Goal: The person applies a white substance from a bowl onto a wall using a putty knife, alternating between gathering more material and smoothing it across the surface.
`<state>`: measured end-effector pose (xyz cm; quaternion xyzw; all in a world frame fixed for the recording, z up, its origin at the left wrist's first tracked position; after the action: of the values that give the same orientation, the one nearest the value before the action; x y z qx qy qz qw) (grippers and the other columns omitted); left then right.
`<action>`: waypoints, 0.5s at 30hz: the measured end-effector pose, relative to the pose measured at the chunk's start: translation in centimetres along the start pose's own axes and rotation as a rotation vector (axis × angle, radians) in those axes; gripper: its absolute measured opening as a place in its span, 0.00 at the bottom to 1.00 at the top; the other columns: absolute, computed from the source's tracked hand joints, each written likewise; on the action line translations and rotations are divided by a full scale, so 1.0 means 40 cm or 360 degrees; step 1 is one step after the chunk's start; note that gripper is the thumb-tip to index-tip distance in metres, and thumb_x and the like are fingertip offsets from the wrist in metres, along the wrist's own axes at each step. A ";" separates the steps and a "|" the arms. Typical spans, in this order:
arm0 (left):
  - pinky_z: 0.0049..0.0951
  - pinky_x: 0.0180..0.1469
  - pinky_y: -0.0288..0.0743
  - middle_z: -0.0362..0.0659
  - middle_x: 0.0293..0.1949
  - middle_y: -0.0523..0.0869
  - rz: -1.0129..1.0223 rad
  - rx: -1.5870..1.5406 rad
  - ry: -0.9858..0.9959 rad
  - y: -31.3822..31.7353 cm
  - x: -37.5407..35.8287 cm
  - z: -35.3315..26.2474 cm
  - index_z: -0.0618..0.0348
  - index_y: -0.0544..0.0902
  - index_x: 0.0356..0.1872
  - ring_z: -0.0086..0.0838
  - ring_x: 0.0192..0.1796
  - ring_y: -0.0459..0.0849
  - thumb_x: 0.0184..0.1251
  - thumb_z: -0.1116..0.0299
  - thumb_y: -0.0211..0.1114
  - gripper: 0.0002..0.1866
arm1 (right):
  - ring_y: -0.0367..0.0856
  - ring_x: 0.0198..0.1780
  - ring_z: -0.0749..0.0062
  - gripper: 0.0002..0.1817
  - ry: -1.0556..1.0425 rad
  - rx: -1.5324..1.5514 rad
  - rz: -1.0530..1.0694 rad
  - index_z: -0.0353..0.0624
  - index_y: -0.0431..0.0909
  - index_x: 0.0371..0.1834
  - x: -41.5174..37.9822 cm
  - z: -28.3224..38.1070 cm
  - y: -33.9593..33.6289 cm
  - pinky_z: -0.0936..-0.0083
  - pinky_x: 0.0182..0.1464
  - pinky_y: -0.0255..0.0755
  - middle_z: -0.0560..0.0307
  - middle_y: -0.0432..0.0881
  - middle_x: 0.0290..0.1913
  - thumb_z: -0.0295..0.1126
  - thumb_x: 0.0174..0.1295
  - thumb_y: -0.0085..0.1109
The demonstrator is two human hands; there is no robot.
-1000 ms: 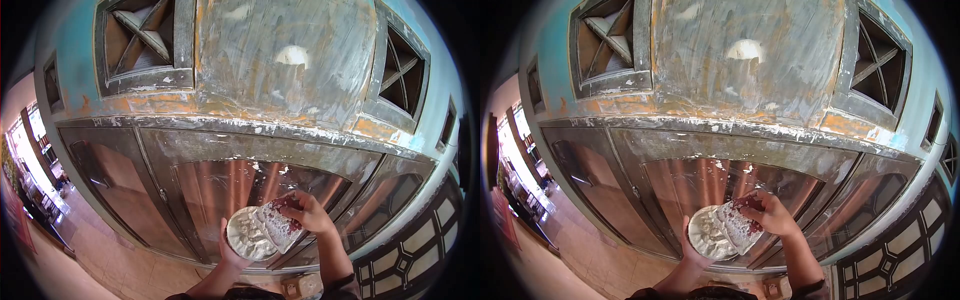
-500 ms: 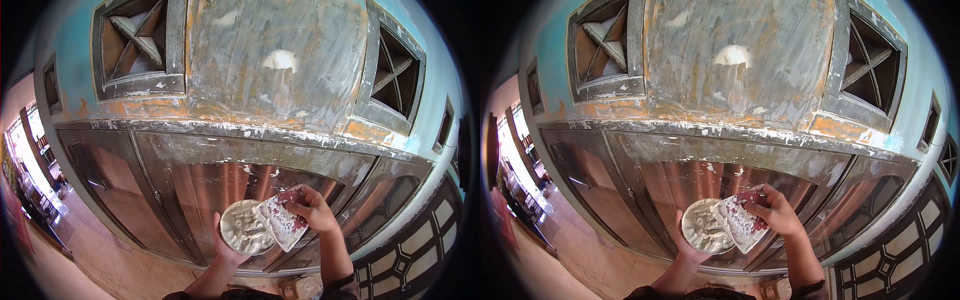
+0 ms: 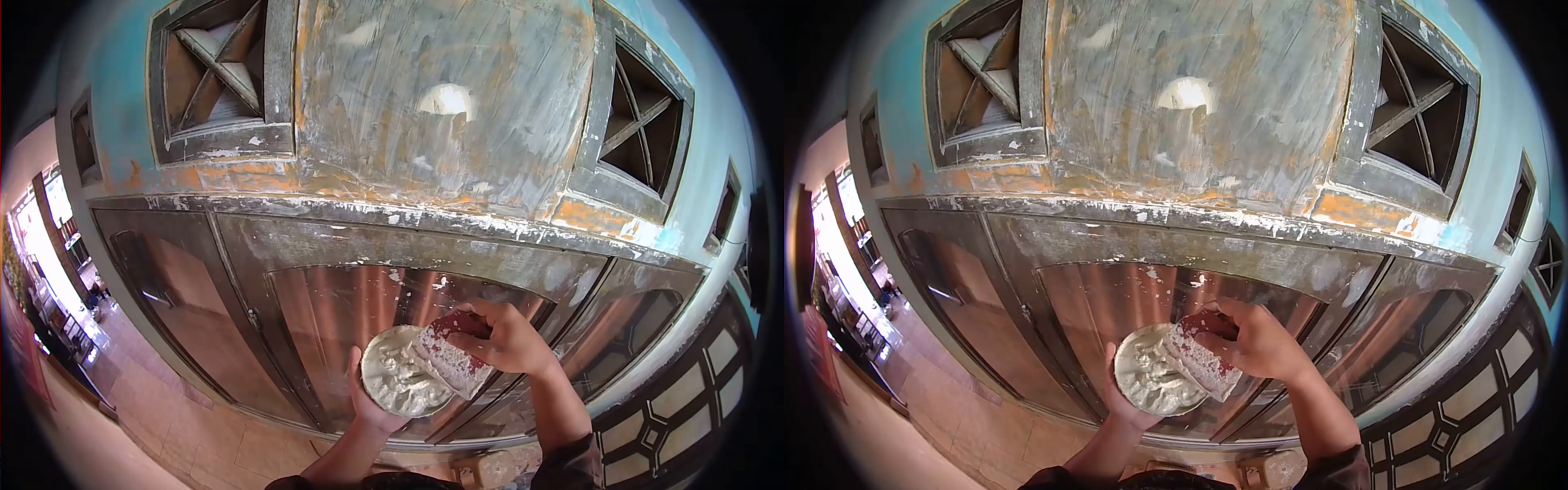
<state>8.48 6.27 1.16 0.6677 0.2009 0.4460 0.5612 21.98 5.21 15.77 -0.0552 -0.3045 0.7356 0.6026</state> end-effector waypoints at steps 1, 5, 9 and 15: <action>0.62 0.73 0.66 0.55 0.71 0.76 0.0002 0.0001 -0.0002 0.000 0.000 0.000 0.61 0.69 0.74 0.54 0.71 0.75 0.77 0.30 0.40 0.45 | 0.79 0.34 0.86 0.14 0.0048 0.0075 -0.0008 0.33 0.82 0.53 0.002 0.002 -0.004 0.79 0.35 0.76 0.61 0.87 0.36 0.24 0.67 0.68; 0.62 0.73 0.66 0.55 0.72 0.75 -0.0037 0.0004 0.0039 -0.010 0.001 -0.003 0.61 0.69 0.75 0.54 0.71 0.74 0.77 0.30 0.40 0.44 | 0.79 0.34 0.87 0.13 0.0121 0.0341 -0.0018 0.33 0.82 0.53 0.008 -0.009 -0.014 0.81 0.34 0.75 0.62 0.87 0.36 0.25 0.67 0.69; 0.62 0.73 0.65 0.55 0.72 0.75 -0.0043 0.0031 0.0049 -0.012 0.002 -0.016 0.61 0.69 0.75 0.54 0.72 0.74 0.77 0.30 0.40 0.44 | 0.80 0.34 0.87 0.15 0.0142 0.0271 -0.0064 0.33 0.82 0.54 0.011 -0.053 -0.038 0.83 0.34 0.75 0.63 0.87 0.38 0.26 0.67 0.69; 0.62 0.74 0.65 0.55 0.72 0.75 -0.0067 0.0127 0.0098 -0.014 0.010 -0.036 0.60 0.70 0.74 0.54 0.72 0.74 0.77 0.30 0.40 0.44 | 0.81 0.37 0.86 0.15 0.0264 0.0691 -0.0122 0.35 0.83 0.56 0.012 -0.084 -0.038 0.84 0.39 0.75 0.64 0.88 0.40 0.28 0.69 0.67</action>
<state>7.65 7.56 0.74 0.6711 0.2498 0.4462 0.5368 24.67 7.07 13.99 0.0271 -0.0905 0.7534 0.6508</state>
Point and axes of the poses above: each hand's wrist, its own x-axis towards the middle knuckle, its own y-axis out of the palm, z = x × y, the point moved 8 cm from there along x, towards the middle knuckle
